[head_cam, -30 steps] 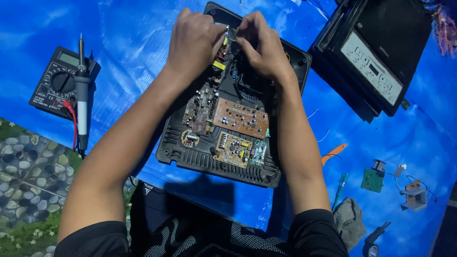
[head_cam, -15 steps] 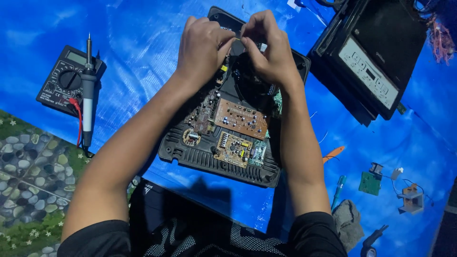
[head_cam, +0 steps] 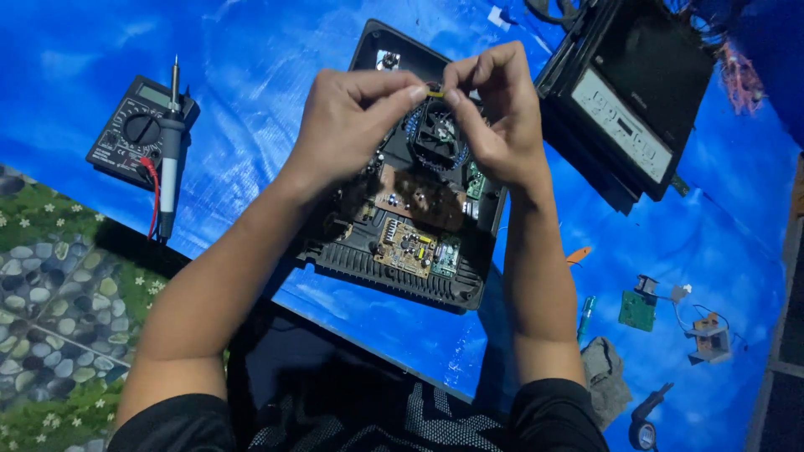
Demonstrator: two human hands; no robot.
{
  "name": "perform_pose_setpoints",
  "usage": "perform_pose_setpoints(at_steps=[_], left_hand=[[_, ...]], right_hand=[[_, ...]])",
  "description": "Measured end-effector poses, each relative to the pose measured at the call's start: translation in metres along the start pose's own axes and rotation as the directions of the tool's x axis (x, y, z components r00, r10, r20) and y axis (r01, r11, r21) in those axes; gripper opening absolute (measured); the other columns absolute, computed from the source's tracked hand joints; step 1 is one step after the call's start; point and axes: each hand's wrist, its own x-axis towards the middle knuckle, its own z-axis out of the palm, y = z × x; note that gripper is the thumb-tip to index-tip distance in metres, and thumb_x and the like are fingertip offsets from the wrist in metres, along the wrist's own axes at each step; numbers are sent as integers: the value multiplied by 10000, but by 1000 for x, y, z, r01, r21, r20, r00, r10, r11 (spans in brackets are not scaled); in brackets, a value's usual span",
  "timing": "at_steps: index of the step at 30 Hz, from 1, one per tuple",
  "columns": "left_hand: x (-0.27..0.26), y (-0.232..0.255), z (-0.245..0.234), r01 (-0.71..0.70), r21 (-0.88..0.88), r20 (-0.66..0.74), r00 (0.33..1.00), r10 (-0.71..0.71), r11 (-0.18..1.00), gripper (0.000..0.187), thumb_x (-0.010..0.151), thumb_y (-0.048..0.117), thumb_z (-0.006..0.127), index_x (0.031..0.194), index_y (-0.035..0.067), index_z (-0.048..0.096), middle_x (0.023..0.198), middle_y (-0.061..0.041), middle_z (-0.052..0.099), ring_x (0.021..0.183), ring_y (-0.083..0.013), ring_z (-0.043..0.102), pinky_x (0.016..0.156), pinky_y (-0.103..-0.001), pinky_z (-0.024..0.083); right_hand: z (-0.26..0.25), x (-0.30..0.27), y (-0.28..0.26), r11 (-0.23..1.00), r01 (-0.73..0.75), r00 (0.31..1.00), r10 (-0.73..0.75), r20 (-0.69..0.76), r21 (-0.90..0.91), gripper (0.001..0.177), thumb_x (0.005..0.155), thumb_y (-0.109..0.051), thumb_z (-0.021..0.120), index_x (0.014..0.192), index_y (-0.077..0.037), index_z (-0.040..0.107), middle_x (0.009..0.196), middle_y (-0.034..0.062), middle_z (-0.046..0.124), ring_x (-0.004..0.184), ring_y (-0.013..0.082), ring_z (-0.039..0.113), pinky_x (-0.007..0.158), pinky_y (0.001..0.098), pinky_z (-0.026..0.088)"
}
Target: The person works on an open electronic device, manipulating wires and components on the circuit board. They use a multimeter to test connections and handle various small parts and tools on the blue work surface.
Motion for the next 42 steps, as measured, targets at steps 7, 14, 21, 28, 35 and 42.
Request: perform_pose_setpoints(at_steps=[7,14,21,28,35,42], left_hand=[[-27,17,-26,91,18,-126,988,-88,996,176,971,164,740,1102,56,787,724,-48,752,444,-50,458,359,-209,328],[-43,11,-31,-31,41,-235,971,40,999,130,1022,86,723,1091,-12,773,781,-102,748,495,-79,514,384,-190,339],[-55,0,5,-117,13,15,993,117,993,182,942,82,763,1116,34,786,683,-165,683,597,-245,613,619,-329,468],[-67,-2,24,-80,17,-9,997,80,997,64,906,76,745,908,74,810,578,-109,659,544,-194,634,512,-294,417],[-91,-12,35,-49,42,116,992,44,998,188,970,67,616,1000,8,792,619,-165,666,557,-266,637,512,-327,425],[-96,-5,27,-96,53,-33,995,98,994,192,1007,59,604,1019,1,786,571,-138,626,520,-208,586,488,-280,385]], right_hand=[[-10,-30,-5,999,24,991,-30,-130,-44,317,985,145,530,1069,-110,359,1050,96,557,903,171,510,815,302,456],[0,-44,-14,997,-70,994,73,-81,32,294,1002,103,591,1149,-94,431,1036,76,603,873,141,559,804,283,498],[22,-46,13,967,-61,974,112,-197,248,212,1026,20,639,1167,-74,511,962,142,684,803,144,623,752,297,528],[19,-56,18,925,-89,943,198,-266,369,244,1029,-3,649,1187,-96,488,996,141,669,826,125,617,770,291,531],[8,-55,21,876,-81,849,310,-428,475,231,1020,-56,666,1129,-120,472,1017,135,682,778,138,675,763,260,598],[1,-46,22,898,-123,801,341,-492,422,233,1013,-99,702,1146,-104,511,1010,96,672,774,100,671,760,230,625]])
